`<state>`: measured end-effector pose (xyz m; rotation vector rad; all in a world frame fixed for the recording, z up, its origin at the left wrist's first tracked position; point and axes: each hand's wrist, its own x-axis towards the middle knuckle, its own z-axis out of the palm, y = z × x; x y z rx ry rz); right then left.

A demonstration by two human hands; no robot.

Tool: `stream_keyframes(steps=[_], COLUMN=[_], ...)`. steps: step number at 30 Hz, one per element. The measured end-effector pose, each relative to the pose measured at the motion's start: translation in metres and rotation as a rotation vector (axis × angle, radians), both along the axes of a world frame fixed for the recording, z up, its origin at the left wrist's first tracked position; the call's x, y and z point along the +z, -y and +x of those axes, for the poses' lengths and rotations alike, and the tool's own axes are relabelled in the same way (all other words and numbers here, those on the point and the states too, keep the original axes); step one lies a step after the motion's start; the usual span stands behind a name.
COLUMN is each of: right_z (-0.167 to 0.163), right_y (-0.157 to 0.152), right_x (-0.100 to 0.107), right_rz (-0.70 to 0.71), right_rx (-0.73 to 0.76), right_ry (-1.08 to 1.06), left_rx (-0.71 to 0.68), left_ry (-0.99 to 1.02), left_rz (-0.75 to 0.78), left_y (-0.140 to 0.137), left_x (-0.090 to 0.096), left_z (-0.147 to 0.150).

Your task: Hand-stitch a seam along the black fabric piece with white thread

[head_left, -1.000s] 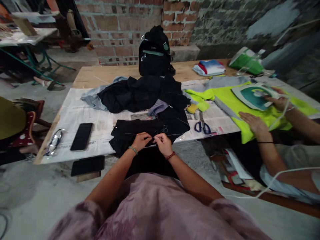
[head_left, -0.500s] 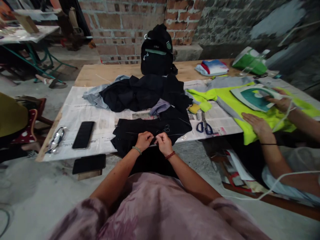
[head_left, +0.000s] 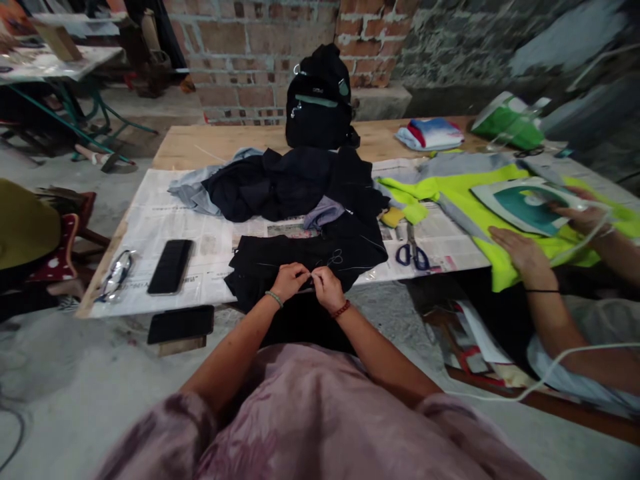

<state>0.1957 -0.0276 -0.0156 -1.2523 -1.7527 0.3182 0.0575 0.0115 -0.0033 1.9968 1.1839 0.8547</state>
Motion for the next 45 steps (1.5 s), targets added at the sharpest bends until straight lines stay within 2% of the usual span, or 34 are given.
stream_keyframes(steps=[3,7,13,19,24,29,32,37,41,45], right_z=[0.002,0.003,0.0,0.001,0.003,0.003,0.005,0.01,0.01,0.009], right_y=[0.001,0.0,-0.003,-0.007,-0.007,-0.007,-0.009,-0.014,-0.016,-0.014], right_x=[0.003,0.007,0.002,0.011,0.008,0.024,0.031,0.025,0.019,0.017], right_rz=[0.025,0.018,-0.02,-0.061,-0.072,-0.053,-0.124,-0.347,-0.361,-0.355], right_rx=[-0.012,-0.027,-0.02,-0.02,-0.033,-0.028,-0.022,-0.02,-0.016,-0.02], right_ry=[0.011,0.016,0.105,0.113,0.149,0.031,-0.079,-0.237,-0.25,-0.235], left_rx=[0.061,0.156,0.045,0.185,0.142,0.18,0.157,0.123,0.096,0.045], left_ry=[-0.027,-0.006,0.004,-0.007,-0.026,-0.01,0.013,0.144,0.169,0.098], left_rz=[0.03,-0.004,0.016,-0.033,0.029,0.0,-0.011,-0.145,-0.217,-0.153], left_y=[0.0,-0.001,0.001,-0.001,0.0,-0.001,-0.002,-0.003,-0.003,0.0], left_x=[-0.002,-0.003,-0.002,-0.001,-0.003,-0.003,-0.003,-0.003,0.0,0.005], left_z=[0.004,0.008,0.003,0.007,0.009,0.009,0.008,0.003,0.001,0.002])
